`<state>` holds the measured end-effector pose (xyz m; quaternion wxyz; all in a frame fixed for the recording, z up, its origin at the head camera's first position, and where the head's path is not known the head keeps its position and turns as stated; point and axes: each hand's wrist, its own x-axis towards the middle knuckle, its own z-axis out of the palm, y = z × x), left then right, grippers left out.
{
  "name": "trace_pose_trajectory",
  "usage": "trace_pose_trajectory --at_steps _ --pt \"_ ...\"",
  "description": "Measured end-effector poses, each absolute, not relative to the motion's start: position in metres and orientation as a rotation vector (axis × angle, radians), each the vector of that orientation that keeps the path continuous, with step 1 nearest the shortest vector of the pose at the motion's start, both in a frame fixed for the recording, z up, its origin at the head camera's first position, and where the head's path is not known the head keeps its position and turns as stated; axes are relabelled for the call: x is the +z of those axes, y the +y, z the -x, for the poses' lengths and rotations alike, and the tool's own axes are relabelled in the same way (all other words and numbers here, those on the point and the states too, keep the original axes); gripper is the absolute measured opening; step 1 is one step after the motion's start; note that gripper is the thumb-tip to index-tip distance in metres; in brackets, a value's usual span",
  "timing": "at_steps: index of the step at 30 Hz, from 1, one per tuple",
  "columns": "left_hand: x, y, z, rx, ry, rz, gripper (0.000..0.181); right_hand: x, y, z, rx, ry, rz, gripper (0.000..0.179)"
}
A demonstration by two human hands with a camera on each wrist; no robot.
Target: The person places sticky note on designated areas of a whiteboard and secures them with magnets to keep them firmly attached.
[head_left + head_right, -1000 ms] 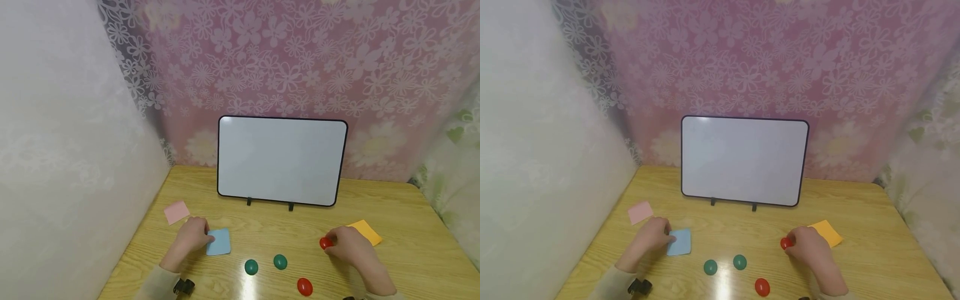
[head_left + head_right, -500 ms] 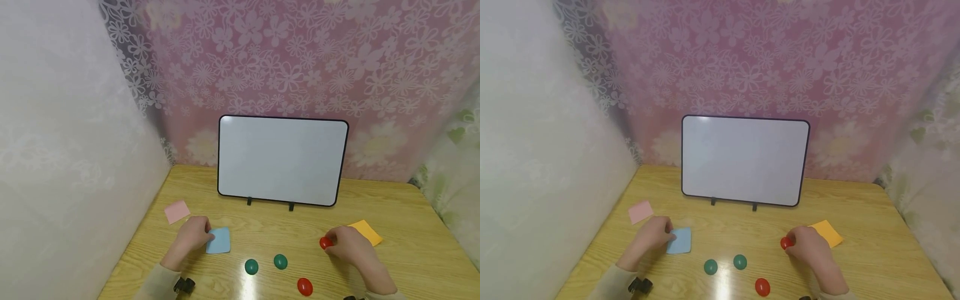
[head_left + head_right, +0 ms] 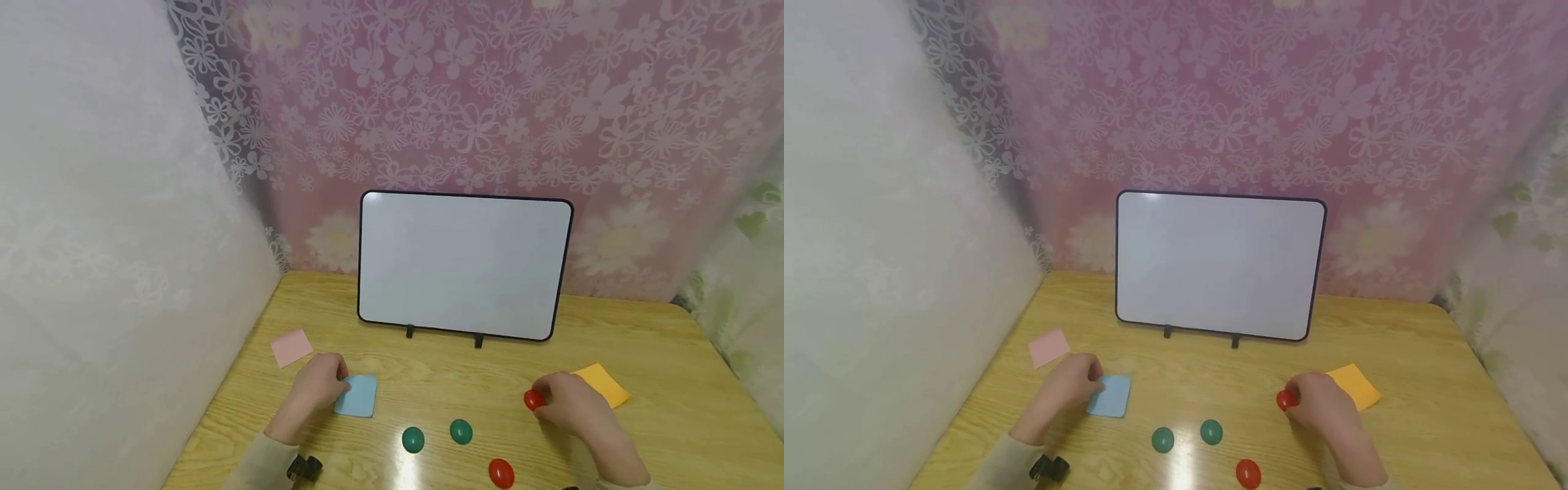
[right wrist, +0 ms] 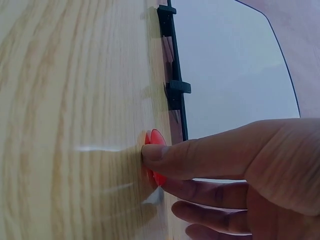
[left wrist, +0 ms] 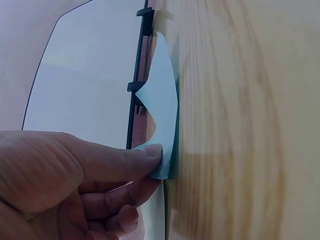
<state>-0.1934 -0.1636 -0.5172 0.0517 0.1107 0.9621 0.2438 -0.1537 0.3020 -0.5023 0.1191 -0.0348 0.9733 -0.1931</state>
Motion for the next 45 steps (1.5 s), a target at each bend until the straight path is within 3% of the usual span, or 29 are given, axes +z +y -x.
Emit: trace_pose_trajectory --at_steps 26,45 --pt "-0.5170 -0.1629 0.1956 0.819 2.928 -0.375 0.011 -0.5003 0.3030 0.1492 -0.573 2.840 0.109 0.031" --pt "-0.5137 -0.1660 0.2017 1.027 2.935 -0.390 0.006 -0.5040 0.3044 0.1529 -0.498 2.906 0.256 0.028"
